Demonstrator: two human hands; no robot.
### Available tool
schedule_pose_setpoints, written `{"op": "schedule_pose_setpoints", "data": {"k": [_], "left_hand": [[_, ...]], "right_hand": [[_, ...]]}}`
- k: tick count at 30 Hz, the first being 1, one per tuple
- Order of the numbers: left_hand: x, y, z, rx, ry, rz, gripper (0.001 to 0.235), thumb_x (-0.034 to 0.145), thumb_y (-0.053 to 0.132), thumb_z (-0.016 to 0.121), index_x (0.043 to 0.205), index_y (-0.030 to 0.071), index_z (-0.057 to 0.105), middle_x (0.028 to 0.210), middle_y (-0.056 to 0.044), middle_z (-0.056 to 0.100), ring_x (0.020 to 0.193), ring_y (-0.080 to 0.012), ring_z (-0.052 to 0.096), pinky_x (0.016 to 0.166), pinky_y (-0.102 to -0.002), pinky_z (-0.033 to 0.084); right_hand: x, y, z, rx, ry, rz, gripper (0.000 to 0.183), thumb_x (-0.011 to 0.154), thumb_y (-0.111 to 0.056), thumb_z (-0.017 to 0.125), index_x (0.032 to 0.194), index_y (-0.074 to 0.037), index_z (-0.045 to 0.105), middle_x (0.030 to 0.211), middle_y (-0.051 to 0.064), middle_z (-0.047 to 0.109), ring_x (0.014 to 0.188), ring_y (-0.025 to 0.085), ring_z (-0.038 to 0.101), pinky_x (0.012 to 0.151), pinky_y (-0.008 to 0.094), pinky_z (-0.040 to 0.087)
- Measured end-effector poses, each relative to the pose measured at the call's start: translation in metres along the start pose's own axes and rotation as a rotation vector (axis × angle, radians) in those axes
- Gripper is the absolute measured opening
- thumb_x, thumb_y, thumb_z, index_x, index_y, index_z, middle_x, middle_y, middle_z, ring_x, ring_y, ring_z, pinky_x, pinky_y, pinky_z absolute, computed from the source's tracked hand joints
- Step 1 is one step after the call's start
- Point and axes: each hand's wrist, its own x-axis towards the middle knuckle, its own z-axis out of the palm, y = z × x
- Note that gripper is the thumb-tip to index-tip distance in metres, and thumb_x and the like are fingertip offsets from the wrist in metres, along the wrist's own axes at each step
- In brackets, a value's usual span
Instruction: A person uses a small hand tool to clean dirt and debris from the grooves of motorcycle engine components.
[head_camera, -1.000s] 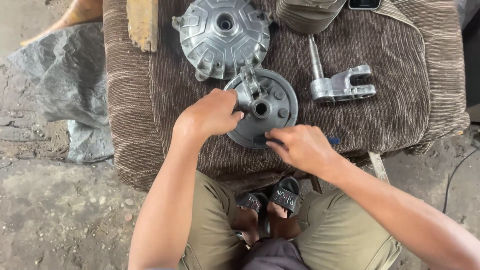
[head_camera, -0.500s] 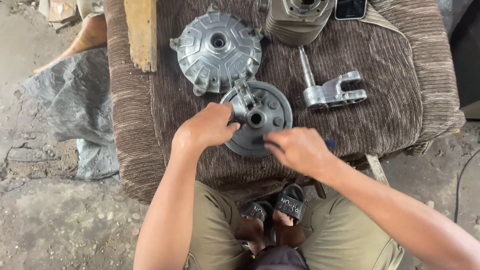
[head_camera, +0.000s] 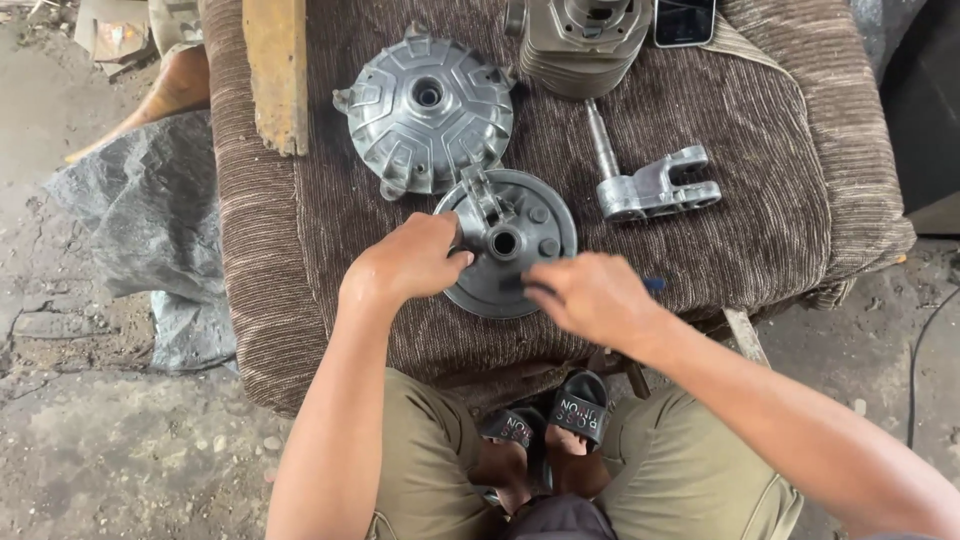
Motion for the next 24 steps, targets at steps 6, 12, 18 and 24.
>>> {"op": "schedule_pose_setpoints", "data": {"k": [6, 12, 18, 24], "left_hand": [[0.002, -0.001, 0.002, 0.015, 0.003, -0.004, 0.048, 0.098, 0.027, 0.059, 0.129, -0.008, 0.060, 0.112, -0.030, 0.072, 0.098, -0.0402, 0.075, 0.073, -0.049, 0.063], [0.001, -0.001, 0.003, 0.013, 0.006, -0.004, 0.049, 0.097, 0.027, 0.059, 0.130, -0.010, 0.059, 0.112, -0.032, 0.071, 0.096, -0.0407, 0.075, 0.072, -0.049, 0.063], [0.003, -0.003, 0.003, 0.012, 0.013, 0.005, 0.048, 0.097, 0.026, 0.059, 0.130, -0.009, 0.060, 0.111, -0.031, 0.072, 0.094, -0.0405, 0.076, 0.071, -0.048, 0.063], [0.000, -0.001, 0.002, 0.013, 0.020, 0.001, 0.048, 0.097, 0.026, 0.059, 0.131, -0.009, 0.059, 0.111, -0.030, 0.071, 0.094, -0.0393, 0.076, 0.070, -0.048, 0.064]], "right_hand": [[-0.003, 0.000, 0.005, 0.028, -0.071, 0.024, 0.022, 0.101, -0.022, 0.057, 0.104, -0.010, 0.075, 0.086, 0.010, 0.078, 0.068, 0.021, 0.077, 0.065, 0.035, 0.065], [-0.006, -0.004, -0.005, 0.044, -0.040, 0.003, 0.021, 0.098, -0.020, 0.060, 0.105, -0.009, 0.075, 0.091, 0.012, 0.079, 0.072, 0.025, 0.078, 0.067, 0.039, 0.065], [-0.004, 0.003, 0.009, 0.046, -0.030, -0.010, 0.023, 0.101, -0.022, 0.057, 0.108, -0.009, 0.075, 0.093, 0.014, 0.078, 0.079, 0.027, 0.079, 0.069, 0.038, 0.066], [-0.004, 0.001, 0.002, -0.041, 0.026, -0.016, 0.024, 0.102, -0.024, 0.055, 0.107, -0.010, 0.074, 0.090, 0.012, 0.078, 0.078, 0.024, 0.079, 0.066, 0.034, 0.066]]}}
